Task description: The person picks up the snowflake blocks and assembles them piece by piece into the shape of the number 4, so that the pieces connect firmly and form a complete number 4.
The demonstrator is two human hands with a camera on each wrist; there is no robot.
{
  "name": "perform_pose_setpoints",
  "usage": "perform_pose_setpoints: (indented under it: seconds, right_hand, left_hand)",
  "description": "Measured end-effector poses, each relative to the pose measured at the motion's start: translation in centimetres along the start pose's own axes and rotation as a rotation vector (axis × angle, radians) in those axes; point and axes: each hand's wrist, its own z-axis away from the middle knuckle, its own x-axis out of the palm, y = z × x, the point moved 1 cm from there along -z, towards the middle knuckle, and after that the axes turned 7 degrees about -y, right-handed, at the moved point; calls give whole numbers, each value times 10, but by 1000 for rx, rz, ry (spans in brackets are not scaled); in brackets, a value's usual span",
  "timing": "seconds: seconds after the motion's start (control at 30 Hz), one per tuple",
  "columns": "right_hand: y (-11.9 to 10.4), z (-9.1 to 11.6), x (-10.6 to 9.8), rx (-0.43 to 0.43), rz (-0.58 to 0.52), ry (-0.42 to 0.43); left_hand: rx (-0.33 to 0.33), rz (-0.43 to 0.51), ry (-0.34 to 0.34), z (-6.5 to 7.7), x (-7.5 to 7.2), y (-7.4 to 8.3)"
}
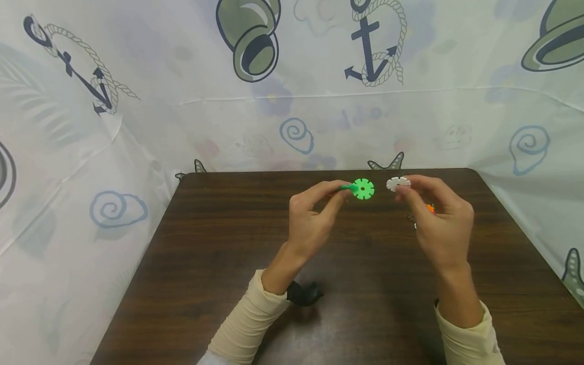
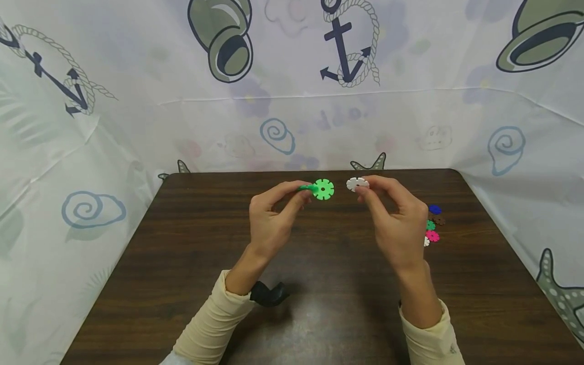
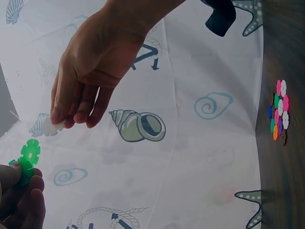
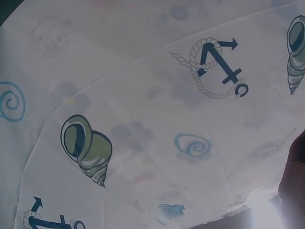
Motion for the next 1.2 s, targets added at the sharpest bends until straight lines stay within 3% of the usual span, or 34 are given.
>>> perform_pose_setpoints:
  seconds: [0.63,1.2]
  right_hand:
    - [0,4,6,-40,25,-92]
    - [4,3,12,-69,-102,-83]
  left_hand:
    - [-12,-4,-17,1,1,0]
    - [-21,-7,-14,1,1,0]
